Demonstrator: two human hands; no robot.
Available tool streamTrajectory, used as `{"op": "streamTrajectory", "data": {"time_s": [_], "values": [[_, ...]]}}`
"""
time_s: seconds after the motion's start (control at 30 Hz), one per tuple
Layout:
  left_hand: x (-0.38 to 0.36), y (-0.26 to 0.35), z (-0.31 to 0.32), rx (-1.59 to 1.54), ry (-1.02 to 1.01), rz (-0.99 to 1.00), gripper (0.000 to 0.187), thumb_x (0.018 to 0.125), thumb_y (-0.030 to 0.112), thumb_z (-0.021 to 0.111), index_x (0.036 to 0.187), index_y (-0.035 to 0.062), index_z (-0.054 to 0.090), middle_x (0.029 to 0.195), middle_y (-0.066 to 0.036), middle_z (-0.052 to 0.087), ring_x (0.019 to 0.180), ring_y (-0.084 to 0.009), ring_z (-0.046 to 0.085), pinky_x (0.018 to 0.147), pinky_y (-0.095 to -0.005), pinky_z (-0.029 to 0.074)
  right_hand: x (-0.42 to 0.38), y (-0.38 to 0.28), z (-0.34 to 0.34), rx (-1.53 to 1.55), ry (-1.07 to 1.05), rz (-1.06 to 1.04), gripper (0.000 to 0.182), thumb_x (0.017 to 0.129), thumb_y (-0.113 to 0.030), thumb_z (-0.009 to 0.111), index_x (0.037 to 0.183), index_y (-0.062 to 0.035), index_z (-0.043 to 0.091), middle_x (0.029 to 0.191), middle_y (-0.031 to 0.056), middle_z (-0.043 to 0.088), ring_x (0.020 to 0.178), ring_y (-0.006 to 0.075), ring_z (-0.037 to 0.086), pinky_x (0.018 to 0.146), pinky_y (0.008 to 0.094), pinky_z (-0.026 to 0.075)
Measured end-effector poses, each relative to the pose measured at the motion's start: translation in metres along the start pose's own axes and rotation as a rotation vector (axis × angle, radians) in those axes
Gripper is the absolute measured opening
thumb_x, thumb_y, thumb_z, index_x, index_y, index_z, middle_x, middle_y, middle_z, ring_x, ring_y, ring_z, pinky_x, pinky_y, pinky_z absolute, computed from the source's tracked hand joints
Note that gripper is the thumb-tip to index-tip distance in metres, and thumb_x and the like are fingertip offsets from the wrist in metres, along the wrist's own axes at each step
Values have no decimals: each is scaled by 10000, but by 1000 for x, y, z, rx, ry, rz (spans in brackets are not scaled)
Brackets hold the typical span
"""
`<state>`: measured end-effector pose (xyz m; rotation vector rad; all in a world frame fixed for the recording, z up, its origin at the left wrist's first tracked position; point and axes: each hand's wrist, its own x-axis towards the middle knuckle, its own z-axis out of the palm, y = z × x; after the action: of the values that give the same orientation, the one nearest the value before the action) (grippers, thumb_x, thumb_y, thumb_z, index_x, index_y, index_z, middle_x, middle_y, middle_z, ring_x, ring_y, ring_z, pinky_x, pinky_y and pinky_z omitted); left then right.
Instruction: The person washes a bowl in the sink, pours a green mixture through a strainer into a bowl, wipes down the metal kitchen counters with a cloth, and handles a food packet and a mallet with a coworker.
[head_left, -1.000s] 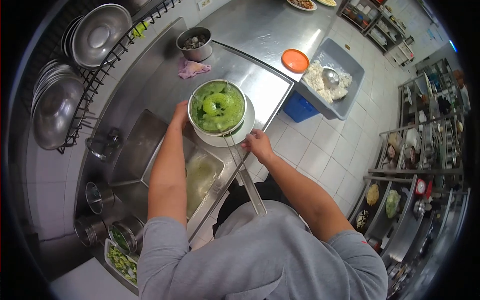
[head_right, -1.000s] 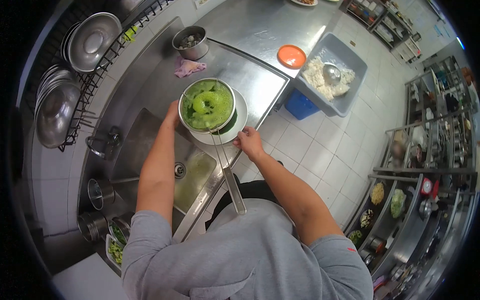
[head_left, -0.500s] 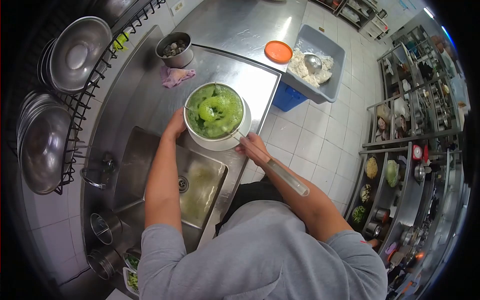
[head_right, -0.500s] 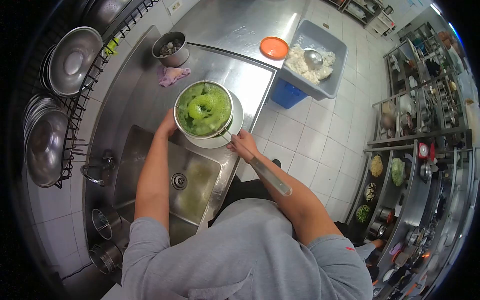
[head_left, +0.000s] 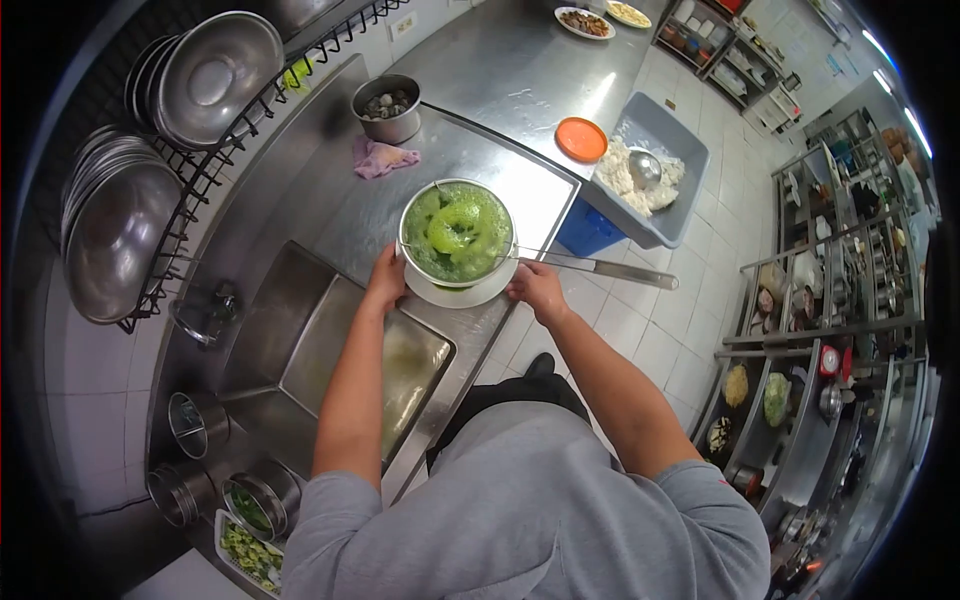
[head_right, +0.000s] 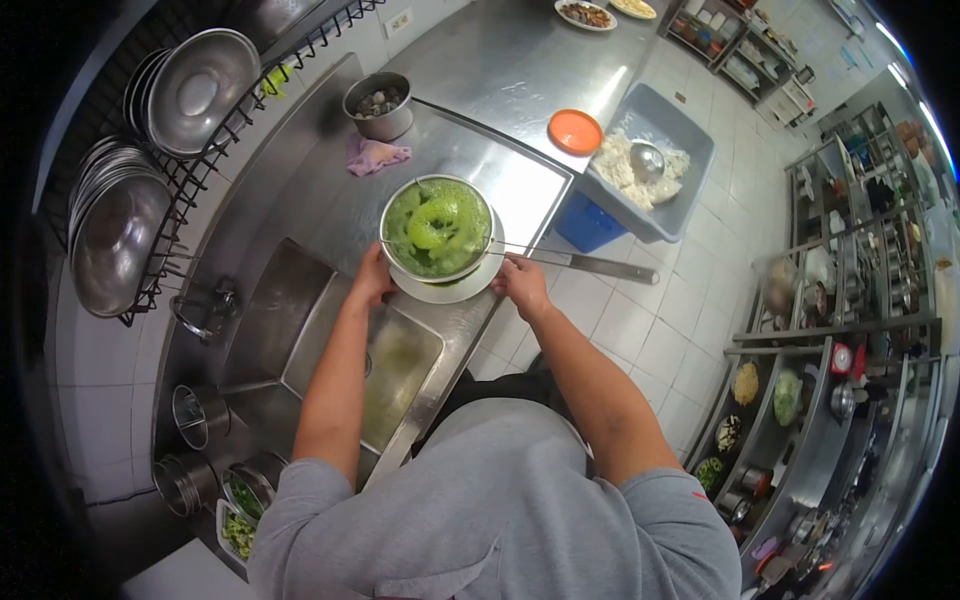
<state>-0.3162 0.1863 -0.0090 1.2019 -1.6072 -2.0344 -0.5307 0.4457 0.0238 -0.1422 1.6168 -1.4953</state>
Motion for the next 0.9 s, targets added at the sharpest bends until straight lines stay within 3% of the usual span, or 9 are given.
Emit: {"op": "streamTrajectory", "data": {"time_s": [0.1,0.3,0.47,0.57,0.6,0.67,0.73,0.8,0.9], "values": [[-22,9,24,-9,71,-63,391,1173,210,404,1556,134,431,1342,-168,657,983,-308,761,684,-471,695,12,-14,-12,-21,-24,1,413,1071,-163,540,1428,25,627,1031,83,746,820,155,702,747,305,598],[-46,17,68,-195,133,-71,404,1176,215,347,1550,66,374,1368,-232,624,1057,-380,759,730,-503,713,38,-48,-43,-1,-97,5,569,1066,-143,532,1597,40,436,1084,140,738,868,214,740,730,326,605],[-37,7,100,-235,230,-26,395,1174,191,323,1544,55,336,1402,-252,598,1049,-406,760,738,-509,718,70,-80,-92,-215,-163,-24,611,1039,-130,577,1595,70,421,1064,165,745,794,235,743,665,350,602],[-37,14,127,-301,300,-20,391,1176,186,328,1540,45,323,1410,-268,588,1063,-419,757,745,-516,721,108,-92,-132,-460,-159,-188,688,950,-163,678,1543,116,469,1025,188,758,774,217,734,666,333,601],[-36,14,133,-342,332,-6,386,1177,187,329,1535,41,323,1411,-272,585,1068,-420,755,747,-519,722,123,-97,-144,-459,-150,-123,652,996,-145,675,1584,28,455,1048,150,736,740,198,730,587,324,579],[-36,21,147,-354,357,-7,385,1178,184,326,1535,39,316,1417,-274,578,1076,-424,752,759,-524,722,187,-81,-182,-739,-107,-348,619,986,-157,692,1538,35,489,1035,156,726,743,201,730,575,334,581],[-34,22,157,-373,389,-10,384,1179,181,322,1534,36,309,1423,-276,570,1084,-427,749,771,-529,722,158,-138,-179,-583,-2,-114,592,983,-187,703,1497,33,507,1053,165,721,731,203,728,570,342,585],[-28,23,166,-390,417,-5,386,1181,178,311,1540,38,291,1440,-275,556,1096,-433,744,788,-529,721,211,-135,-203,-719,51,-159,693,945,-325,728,1467,85,527,1358,347,654,1261,469,656,1087,462,522],[-19,25,175,-394,453,-22,400,1183,178,323,1557,47,269,1444,-272,551,1101,-434,741,799,-524,720,231,-156,-206,-773,152,-237,705,964,-357,703,1450,113,502,1359,353,648,1278,474,646,1096,486,512]]}}
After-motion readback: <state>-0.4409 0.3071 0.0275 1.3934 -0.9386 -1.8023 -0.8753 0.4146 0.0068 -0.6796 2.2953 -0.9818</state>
